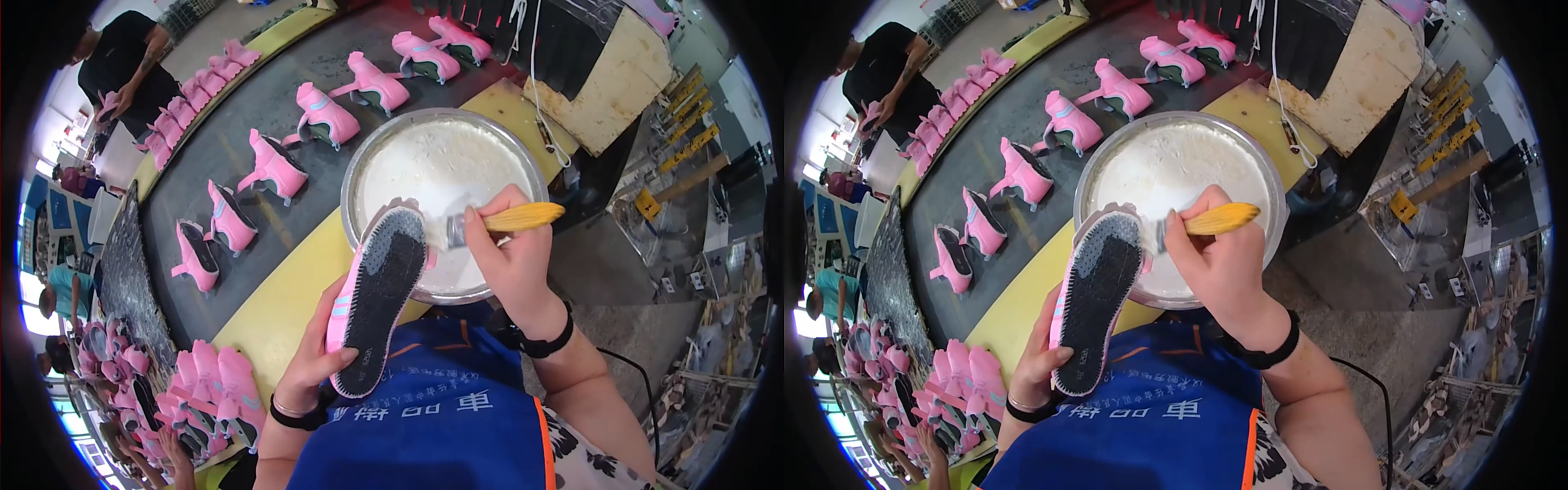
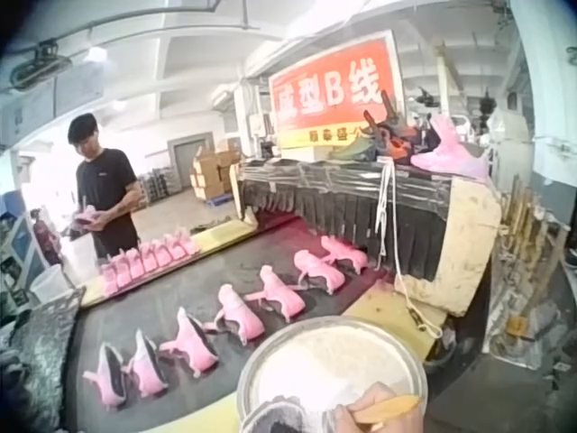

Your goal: Applying glue to the bottom of shoe soles with a brush and placing them onto a conveyor belt.

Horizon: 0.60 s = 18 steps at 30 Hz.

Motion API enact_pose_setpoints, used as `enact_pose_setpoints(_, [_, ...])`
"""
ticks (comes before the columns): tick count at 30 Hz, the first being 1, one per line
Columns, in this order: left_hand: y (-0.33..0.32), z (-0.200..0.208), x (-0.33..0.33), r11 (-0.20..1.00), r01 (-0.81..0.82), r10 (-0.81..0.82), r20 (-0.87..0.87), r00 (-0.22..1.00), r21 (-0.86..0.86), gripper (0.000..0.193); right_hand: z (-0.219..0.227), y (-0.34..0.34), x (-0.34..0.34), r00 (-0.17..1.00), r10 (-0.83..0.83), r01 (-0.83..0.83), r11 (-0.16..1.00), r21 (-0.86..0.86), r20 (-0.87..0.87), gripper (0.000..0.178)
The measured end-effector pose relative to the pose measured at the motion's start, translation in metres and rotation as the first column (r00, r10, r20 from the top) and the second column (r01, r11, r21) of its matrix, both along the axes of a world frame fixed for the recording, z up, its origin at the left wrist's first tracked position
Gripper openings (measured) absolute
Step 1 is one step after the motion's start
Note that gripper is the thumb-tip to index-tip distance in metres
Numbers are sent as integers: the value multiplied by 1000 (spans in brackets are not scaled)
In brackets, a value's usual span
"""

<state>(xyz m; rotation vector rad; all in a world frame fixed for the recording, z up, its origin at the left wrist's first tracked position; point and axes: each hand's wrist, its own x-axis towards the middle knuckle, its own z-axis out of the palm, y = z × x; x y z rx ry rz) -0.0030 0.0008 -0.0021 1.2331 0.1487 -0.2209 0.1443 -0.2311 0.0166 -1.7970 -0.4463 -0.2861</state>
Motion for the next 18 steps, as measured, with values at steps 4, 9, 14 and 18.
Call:
enact_pose_setpoints(4, [1,-3,1,999,25,-26,38,999,30,108,-6,12,3,1000,8,-5,991,131,-23,19])
enact_pose_setpoints(9, [5,-11,-4,998,-64,61,106,992,27,107,-8,15,-25,999,22,-21,999,25,-36,18])
enact_pose_setpoints(14, [5,-11,-3,997,-75,71,123,990,29,108,-4,15,-36,995,90,-87,995,58,-46,19])
enact_pose_setpoints(18, [6,-12,-4,996,-81,75,147,986,40,108,10,17,-30,989,113,-114,993,4,93,18])
